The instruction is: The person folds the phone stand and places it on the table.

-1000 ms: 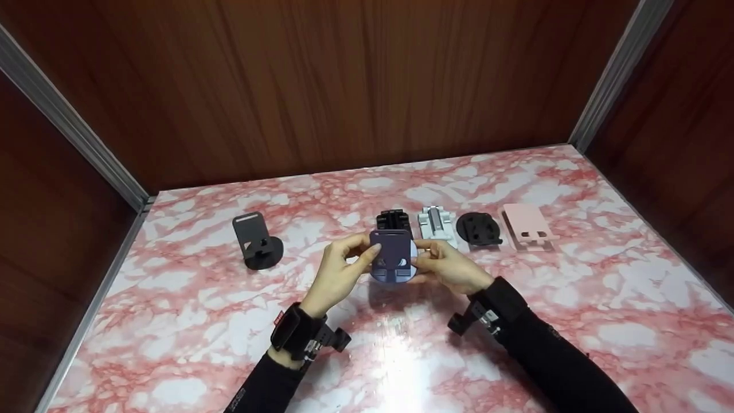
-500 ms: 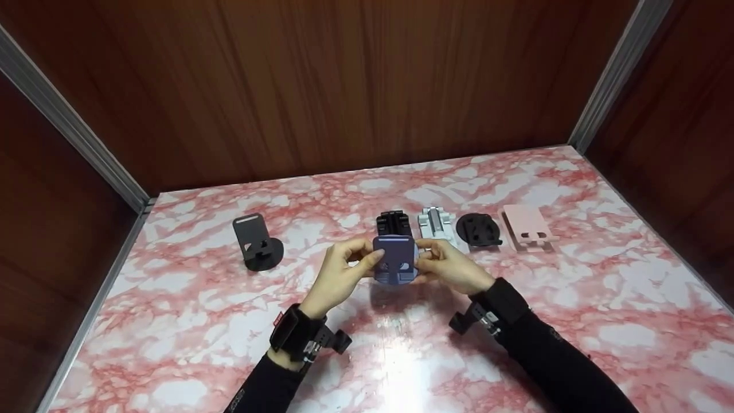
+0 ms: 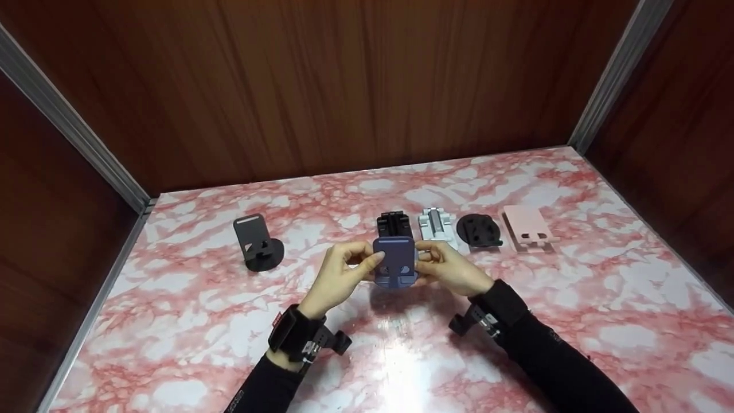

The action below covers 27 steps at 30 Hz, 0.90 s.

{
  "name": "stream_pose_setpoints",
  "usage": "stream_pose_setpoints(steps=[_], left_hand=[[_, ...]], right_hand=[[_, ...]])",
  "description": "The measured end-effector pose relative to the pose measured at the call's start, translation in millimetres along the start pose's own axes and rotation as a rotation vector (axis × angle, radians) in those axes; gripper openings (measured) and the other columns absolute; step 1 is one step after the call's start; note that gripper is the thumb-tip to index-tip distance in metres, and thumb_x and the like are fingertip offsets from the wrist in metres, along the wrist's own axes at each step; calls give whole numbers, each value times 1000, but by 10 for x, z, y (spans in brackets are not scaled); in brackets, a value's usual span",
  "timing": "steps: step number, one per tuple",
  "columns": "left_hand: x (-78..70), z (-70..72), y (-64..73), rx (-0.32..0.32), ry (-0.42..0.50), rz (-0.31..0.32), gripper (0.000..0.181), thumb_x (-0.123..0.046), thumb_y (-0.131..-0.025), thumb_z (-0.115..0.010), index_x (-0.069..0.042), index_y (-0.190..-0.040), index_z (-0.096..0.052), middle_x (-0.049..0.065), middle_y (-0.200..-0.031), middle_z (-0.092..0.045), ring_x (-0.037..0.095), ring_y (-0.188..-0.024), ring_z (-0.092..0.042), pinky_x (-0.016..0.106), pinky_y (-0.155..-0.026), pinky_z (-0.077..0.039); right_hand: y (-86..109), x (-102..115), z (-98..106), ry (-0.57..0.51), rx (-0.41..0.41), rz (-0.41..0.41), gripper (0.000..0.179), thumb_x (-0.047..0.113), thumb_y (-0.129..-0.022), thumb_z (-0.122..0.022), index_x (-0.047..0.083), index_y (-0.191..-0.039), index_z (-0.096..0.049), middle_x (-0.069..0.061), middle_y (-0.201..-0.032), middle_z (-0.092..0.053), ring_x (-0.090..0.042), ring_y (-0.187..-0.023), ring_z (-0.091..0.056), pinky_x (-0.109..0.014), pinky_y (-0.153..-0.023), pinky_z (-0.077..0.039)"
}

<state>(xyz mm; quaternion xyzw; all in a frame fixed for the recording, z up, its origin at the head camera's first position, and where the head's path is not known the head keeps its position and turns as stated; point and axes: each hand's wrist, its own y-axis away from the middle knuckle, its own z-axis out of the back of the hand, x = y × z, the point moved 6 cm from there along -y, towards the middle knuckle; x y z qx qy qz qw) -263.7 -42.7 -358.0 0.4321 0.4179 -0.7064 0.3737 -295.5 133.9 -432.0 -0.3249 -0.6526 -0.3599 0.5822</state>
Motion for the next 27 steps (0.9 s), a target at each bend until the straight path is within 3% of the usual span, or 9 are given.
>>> stream_pose_setpoints(steps=[5,8,13,19,27], left_hand=[[198,13,-47,12,91,39,26,-15,-90,-60,8,-77,-59,16,-74,-63,15,-65,-62,45,-64,-58],[259,15,-56,30,140,64,29,-19,-90,-60,7,-78,-58,10,-74,-63,15,-65,-63,46,-64,-58],[299,3,-51,63,194,102,32,-22,-90,-60,8,-77,-56,3,-69,-60,14,-62,-61,38,-58,-58],[309,-29,-38,105,265,168,26,-16,-91,-58,5,-77,-58,2,-70,-64,13,-59,-63,28,-54,-57],[375,-38,-46,110,245,195,26,-20,-90,-60,-1,-73,-58,1,-66,-63,12,-55,-60,29,-52,-56]], right_hand=[[18,45,-29,54,-5,23,44,-4,-91,-49,-8,-133,-38,-16,-104,-66,-19,-85,-68,-52,-84,-51],[24,78,-46,100,-13,50,43,-3,-91,-50,-9,-132,-39,-22,-107,-65,-18,-84,-68,-55,-83,-50],[33,124,-52,177,-41,105,39,-3,-90,-51,-11,-127,-42,-29,-109,-61,-15,-80,-68,-55,-78,-52],[33,170,-49,244,-98,144,32,-5,-90,-51,-10,-121,-47,-33,-108,-60,-19,-80,-69,-54,-75,-53],[46,257,-59,351,-171,237,27,-6,-89,-52,-7,-115,-53,-30,-107,-62,-33,-84,-68,-43,-72,-57]])
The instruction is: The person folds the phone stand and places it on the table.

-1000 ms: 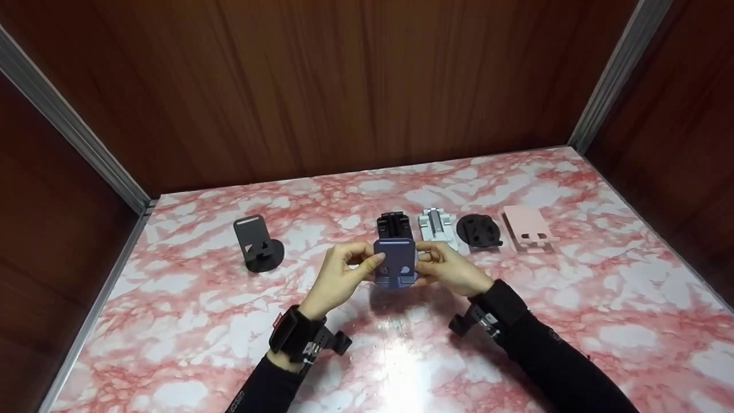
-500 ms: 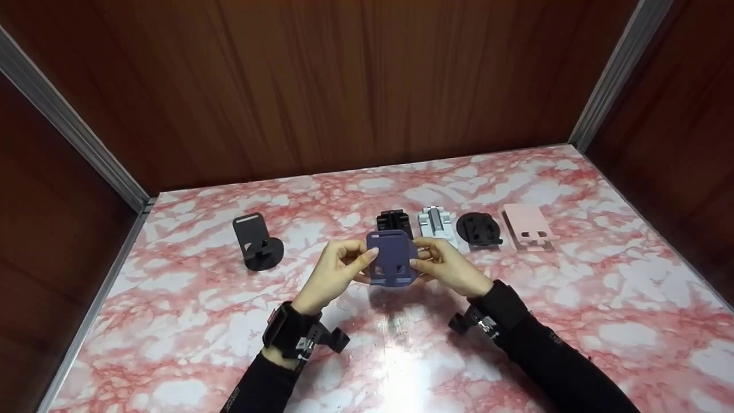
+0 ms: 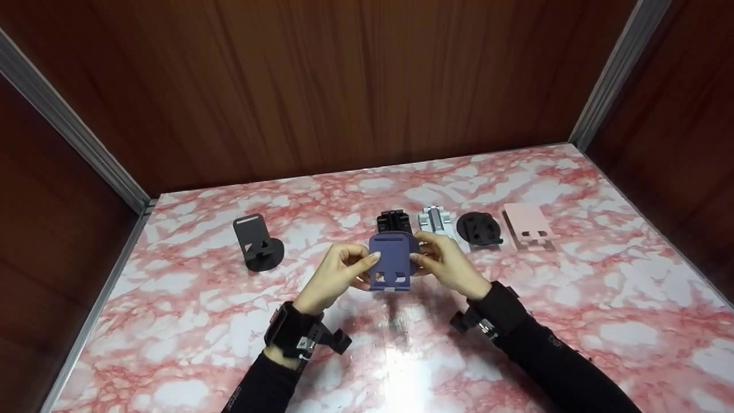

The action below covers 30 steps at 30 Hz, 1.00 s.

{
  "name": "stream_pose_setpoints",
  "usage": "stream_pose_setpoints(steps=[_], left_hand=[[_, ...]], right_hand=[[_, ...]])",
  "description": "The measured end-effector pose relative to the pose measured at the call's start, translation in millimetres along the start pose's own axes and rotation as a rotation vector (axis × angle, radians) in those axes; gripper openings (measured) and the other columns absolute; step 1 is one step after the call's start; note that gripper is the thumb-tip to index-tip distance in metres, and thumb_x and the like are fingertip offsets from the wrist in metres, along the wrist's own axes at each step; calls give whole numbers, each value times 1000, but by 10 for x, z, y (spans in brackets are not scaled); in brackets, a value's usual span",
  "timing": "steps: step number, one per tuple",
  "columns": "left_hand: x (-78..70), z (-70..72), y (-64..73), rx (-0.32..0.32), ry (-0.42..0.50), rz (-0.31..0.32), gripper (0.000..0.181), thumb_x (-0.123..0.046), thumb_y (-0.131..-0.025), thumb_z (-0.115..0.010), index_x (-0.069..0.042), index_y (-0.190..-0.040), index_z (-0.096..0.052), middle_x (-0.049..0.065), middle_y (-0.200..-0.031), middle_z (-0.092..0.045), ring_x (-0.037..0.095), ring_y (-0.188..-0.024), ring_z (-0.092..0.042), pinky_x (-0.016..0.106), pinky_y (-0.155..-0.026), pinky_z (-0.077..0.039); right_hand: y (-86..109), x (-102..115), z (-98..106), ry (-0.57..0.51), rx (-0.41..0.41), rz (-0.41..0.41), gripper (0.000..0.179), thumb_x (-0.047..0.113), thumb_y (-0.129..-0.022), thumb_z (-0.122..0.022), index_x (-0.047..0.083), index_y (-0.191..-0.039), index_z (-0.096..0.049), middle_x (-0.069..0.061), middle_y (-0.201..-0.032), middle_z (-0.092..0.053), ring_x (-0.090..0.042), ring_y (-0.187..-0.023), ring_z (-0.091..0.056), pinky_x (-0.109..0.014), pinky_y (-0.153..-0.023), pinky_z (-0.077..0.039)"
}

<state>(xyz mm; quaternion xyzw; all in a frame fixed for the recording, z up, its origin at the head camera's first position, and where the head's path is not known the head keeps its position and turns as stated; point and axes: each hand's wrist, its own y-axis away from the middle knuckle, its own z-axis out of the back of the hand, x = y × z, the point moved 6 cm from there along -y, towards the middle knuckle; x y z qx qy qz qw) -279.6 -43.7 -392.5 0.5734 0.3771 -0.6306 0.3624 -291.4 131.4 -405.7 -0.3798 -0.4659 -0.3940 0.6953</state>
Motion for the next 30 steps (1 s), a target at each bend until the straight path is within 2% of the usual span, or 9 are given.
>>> stream_pose_setpoints(steps=[6,9,13,17,25,30], left_hand=[[46,-4,-9,3,17,38,25,-19,-90,-59,-4,-71,-58,0,-65,-62,10,-52,-59,25,-49,-54],[67,-14,-13,14,38,59,24,-18,-90,-59,-5,-70,-58,-1,-64,-63,10,-51,-59,23,-49,-53],[93,-33,-15,29,77,79,24,-18,-91,-58,-6,-70,-58,-1,-64,-64,9,-51,-59,23,-48,-52],[129,-45,-25,37,104,88,25,-17,-91,-58,-6,-69,-58,0,-65,-64,9,-51,-58,22,-47,-52],[189,-40,-43,19,101,128,24,-16,-90,-59,-8,-66,-59,-1,-64,-62,8,-50,-55,21,-47,-51],[156,-39,-36,-11,86,113,24,-17,-89,-61,-6,-68,-59,0,-64,-62,9,-51,-56,23,-48,-53]], right_hand=[[6,66,24,123,-85,93,21,-3,-88,-55,-5,-109,-57,-24,-102,-65,-32,-87,-67,-28,-70,-58],[12,108,38,200,-138,150,19,-1,-88,-57,-3,-106,-59,-20,-100,-67,-28,-86,-68,-25,-71,-58],[24,155,46,232,-187,220,15,-1,-87,-59,0,-101,-61,-17,-97,-70,-26,-85,-69,-25,-72,-57],[40,197,47,245,-213,265,11,-2,-86,-59,1,-96,-63,-14,-94,-71,-23,-84,-69,-22,-72,-57],[73,274,51,394,-266,397,9,-1,-86,-59,6,-90,-63,-7,-91,-72,-17,-82,-69,-20,-72,-56],[70,281,61,349,-244,395,13,-4,-86,-58,5,-93,-63,-9,-93,-72,-19,-83,-70,-21,-73,-56]])
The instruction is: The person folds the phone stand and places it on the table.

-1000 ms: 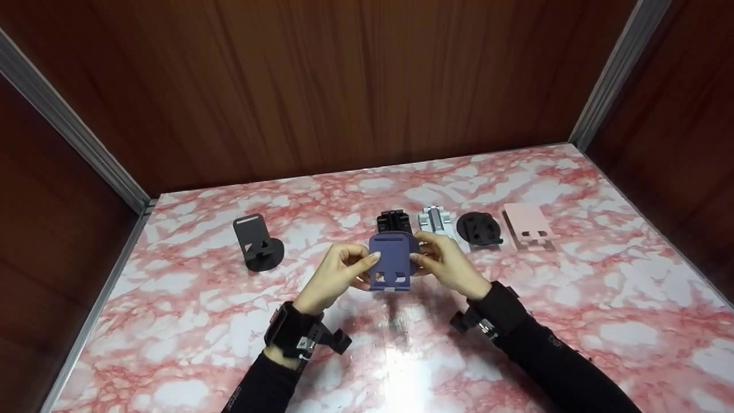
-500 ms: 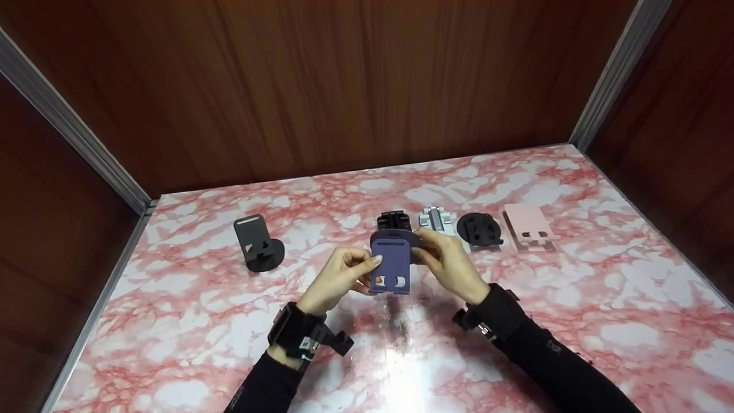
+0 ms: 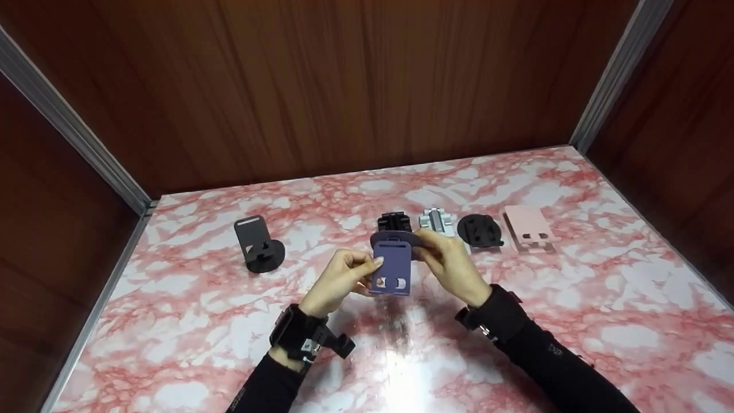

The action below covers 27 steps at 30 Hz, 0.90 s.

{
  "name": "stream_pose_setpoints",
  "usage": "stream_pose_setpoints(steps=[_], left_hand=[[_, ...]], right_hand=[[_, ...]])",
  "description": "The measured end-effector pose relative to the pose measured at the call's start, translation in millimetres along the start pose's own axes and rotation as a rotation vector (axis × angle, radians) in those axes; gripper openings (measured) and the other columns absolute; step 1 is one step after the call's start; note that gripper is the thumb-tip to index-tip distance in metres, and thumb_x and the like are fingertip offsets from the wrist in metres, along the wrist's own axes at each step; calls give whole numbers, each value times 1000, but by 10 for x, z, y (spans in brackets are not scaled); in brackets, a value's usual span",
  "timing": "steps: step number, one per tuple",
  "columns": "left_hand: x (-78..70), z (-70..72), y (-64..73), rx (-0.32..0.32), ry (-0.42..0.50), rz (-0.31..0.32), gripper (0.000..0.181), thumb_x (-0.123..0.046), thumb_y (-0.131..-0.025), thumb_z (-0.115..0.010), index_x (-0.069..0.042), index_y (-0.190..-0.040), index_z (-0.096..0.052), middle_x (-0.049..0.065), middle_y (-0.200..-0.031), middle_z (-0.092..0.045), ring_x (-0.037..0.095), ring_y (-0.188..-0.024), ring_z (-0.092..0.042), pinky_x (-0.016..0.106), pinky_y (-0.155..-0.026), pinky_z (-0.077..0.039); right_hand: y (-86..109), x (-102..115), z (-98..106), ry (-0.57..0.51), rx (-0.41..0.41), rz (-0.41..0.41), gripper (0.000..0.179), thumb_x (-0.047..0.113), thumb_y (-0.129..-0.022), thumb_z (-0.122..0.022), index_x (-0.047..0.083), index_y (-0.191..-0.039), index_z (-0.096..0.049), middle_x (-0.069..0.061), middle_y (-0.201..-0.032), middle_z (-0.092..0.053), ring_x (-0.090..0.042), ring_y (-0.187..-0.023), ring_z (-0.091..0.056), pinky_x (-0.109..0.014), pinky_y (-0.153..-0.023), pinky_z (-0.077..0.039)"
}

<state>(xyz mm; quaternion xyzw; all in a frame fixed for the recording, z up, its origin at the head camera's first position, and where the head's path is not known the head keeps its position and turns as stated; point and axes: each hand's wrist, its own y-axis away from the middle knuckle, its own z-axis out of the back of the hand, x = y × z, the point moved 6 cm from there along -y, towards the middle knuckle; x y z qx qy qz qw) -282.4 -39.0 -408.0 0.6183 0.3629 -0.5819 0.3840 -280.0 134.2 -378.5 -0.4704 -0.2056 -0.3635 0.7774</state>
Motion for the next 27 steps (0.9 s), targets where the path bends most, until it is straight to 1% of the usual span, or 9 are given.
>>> stream_pose_setpoints(steps=[4,7,9,11,14,16,21,24,27], left_hand=[[-71,30,17,-61,-105,-71,24,-21,-88,-63,-3,-72,-60,0,-65,-62,10,-54,-59,24,-50,-54],[-180,81,51,-160,-310,-179,24,-27,-84,-67,-6,-77,-59,-2,-68,-57,8,-60,-54,19,-56,-49],[-240,111,76,-230,-437,-236,29,-32,-82,-69,-8,-87,-55,1,-76,-53,13,-68,-50,23,-63,-46],[-265,124,85,-257,-498,-256,38,-35,-81,-70,-9,-102,-52,5,-91,-52,17,-81,-49,29,-74,-47],[-244,108,75,-194,-451,-234,51,-37,-83,-66,-13,-123,-44,10,-113,-53,21,-102,-51,42,-92,-47],[-214,87,64,-129,-406,-193,51,-37,-86,-64,-17,-128,-44,9,-121,-54,22,-110,-53,43,-97,-45],[-133,31,44,-9,-208,-83,42,-34,-88,-61,-13,-123,-50,12,-113,-59,22,-103,-60,41,-93,-50],[-90,11,22,4,-40,-36,41,-27,-88,-62,-6,-121,-49,13,-107,-59,19,-96,-63,41,-89,-53],[-64,2,4,-14,52,-20,40,-22,-87,-62,-3,-120,-50,10,-101,-61,16,-89,-65,40,-86,-54]], right_hand=[[-5,-19,-7,-77,23,-52,10,-4,-87,-57,3,-93,-61,-12,-92,-72,-20,-81,-70,-22,-70,-57],[-5,-56,-43,-161,71,-131,8,-2,-88,-57,0,-95,-58,-16,-93,-70,-19,-79,-70,-24,-69,-58],[0,-88,-70,-213,106,-191,9,-3,-88,-56,-3,-97,-57,-20,-94,-69,-16,-79,-70,-25,-69,-58],[6,-110,-87,-273,135,-247,11,-5,-88,-55,-6,-99,-55,-24,-96,-67,-12,-79,-69,-27,-70,-58],[9,-138,-92,-349,161,-311,11,-7,-88,-53,-9,-99,-53,-29,-97,-65,-8,-78,-68,-29,-70,-58],[14,-162,-90,-411,171,-358,11,-7,-89,-51,-11,-99,-51,-31,-99,-64,-9,-77,-68,-31,-71,-58],[20,-198,-79,-464,188,-419,16,-4,-90,-52,-11,-105,-52,-31,-102,-64,-12,-77,-69,-33,-71,-58],[21,-187,-70,-458,192,-425,25,-2,-91,-51,-10,-114,-52,-31,-105,-63,-12,-78,-69,-33,-72,-58],[24,-168,-75,-491,198,-441,30,5,-95,-48,-8,-122,-50,-24,-105,-65,-12,-81,-68,-34,-75,-58]])
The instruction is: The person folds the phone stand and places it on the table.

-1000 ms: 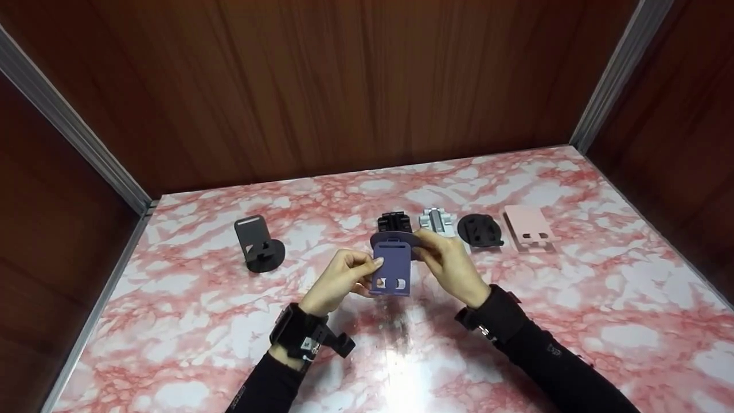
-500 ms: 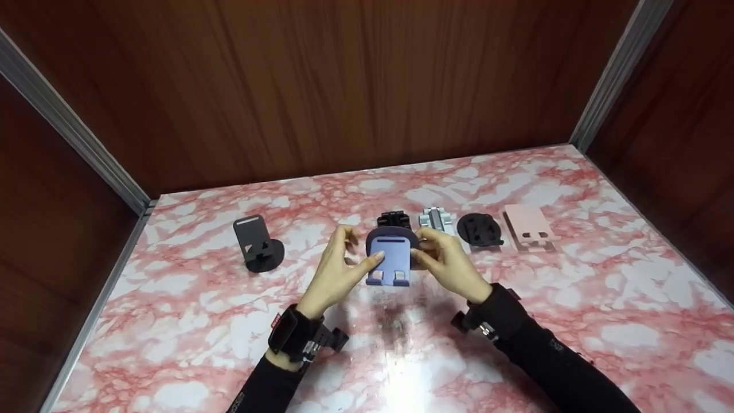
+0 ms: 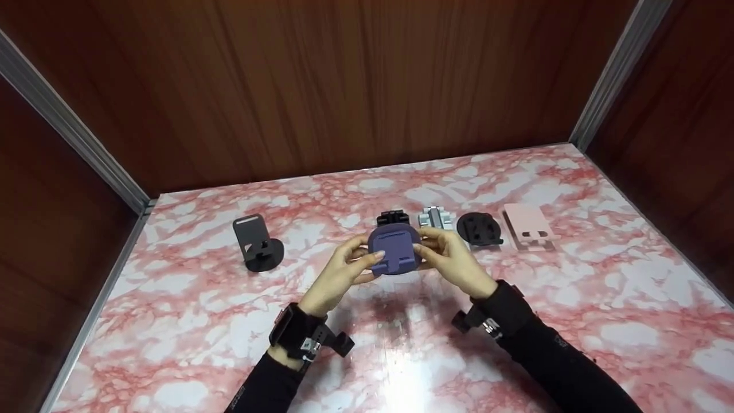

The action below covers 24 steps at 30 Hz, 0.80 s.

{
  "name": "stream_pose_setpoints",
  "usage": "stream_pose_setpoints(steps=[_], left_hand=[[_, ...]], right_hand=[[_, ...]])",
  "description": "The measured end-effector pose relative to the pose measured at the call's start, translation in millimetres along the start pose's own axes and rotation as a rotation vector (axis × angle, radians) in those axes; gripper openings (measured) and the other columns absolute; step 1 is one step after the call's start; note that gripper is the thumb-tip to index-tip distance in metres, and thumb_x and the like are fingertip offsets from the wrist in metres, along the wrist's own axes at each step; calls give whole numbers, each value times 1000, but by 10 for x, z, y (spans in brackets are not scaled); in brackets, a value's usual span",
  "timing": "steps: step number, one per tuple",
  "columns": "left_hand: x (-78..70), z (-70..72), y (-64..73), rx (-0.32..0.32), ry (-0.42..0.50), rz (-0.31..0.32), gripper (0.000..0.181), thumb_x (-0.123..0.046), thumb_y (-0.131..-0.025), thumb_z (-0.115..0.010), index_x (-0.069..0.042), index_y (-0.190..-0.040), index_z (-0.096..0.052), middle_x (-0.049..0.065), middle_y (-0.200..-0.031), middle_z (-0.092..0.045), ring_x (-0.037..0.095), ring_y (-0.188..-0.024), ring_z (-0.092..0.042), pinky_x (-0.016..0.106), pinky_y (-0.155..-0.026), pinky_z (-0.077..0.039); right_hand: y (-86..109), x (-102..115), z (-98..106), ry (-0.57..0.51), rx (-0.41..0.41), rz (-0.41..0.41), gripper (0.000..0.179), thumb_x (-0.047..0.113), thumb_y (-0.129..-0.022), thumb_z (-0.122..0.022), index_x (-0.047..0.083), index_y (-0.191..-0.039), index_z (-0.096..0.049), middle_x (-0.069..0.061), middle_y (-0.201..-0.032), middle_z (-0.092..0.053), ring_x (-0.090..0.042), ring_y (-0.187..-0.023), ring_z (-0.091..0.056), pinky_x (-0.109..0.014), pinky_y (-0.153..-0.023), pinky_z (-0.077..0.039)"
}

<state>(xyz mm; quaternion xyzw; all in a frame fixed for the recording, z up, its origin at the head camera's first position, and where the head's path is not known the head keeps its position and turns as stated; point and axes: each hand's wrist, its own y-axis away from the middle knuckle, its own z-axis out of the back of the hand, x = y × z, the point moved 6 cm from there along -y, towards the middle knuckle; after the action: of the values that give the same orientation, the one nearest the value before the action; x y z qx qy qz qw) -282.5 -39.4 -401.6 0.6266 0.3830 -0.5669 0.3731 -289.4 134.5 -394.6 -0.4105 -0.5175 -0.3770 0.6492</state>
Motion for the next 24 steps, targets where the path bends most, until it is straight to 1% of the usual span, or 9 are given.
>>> stream_pose_setpoints(steps=[2,5,7,9,12,15,18,24], left_hand=[[17,5,-13,-16,23,-5,39,-20,-87,-62,-1,-119,-51,9,-99,-63,15,-87,-65,39,-85,-55],[46,16,-25,-35,29,-7,41,-19,-86,-63,1,-120,-51,11,-101,-63,16,-87,-65,39,-86,-54],[63,20,-30,-41,20,-7,43,-20,-86,-64,1,-121,-52,13,-103,-62,16,-88,-65,40,-87,-54],[74,21,-30,-43,12,-4,43,-21,-85,-65,1,-120,-52,14,-105,-62,16,-89,-65,40,-88,-53],[81,25,-31,-45,10,-5,43,-23,-85,-66,1,-119,-54,15,-105,-63,17,-90,-65,39,-88,-54],[83,21,-34,-43,22,-4,43,-21,-84,-67,1,-118,-54,15,-104,-63,18,-90,-65,37,-87,-54],[78,15,-33,-43,18,-1,42,-19,-83,-67,2,-118,-55,16,-104,-63,18,-90,-66,36,-86,-54],[51,13,-16,-56,-52,-7,43,-18,-83,-67,2,-119,-55,17,-105,-64,15,-87,-64,36,-84,-55]], right_hand=[[3,4,-24,-49,28,-31,36,15,-98,-44,-6,-127,-47,-20,-108,-64,-14,-88,-67,-36,-81,-56],[27,5,-60,-97,78,-110,52,34,-99,-39,-2,-136,-37,-16,-120,-58,-21,-107,-60,-38,-94,-51],[56,-1,-62,-66,92,-165,64,42,-97,-41,0,-142,-26,-19,-134,-47,-25,-119,-52,-38,-100,-46],[77,-6,-57,-26,97,-195,70,42,-95,-47,2,-145,-19,-20,-141,-40,-27,-125,-46,-38,-103,-44],[83,-8,-53,0,106,-197,74,36,-92,-55,2,-146,-17,-20,-142,-38,-27,-126,-46,-38,-102,-45],[72,-6,-59,-35,125,-179,69,30,-91,-58,2,-144,-23,-20,-137,-45,-25,-121,-52,-37,-99,-47],[74,-12,-55,-45,133,-178,67,28,-91,-58,2,-143,-26,-19,-134,-48,-20,-114,-56,-36,-96,-49],[85,-21,-52,-61,142,-191,68,27,-89,-61,2,-143,-26,-20,-133,-49,-20,-113,-57,-36,-96,-48]])
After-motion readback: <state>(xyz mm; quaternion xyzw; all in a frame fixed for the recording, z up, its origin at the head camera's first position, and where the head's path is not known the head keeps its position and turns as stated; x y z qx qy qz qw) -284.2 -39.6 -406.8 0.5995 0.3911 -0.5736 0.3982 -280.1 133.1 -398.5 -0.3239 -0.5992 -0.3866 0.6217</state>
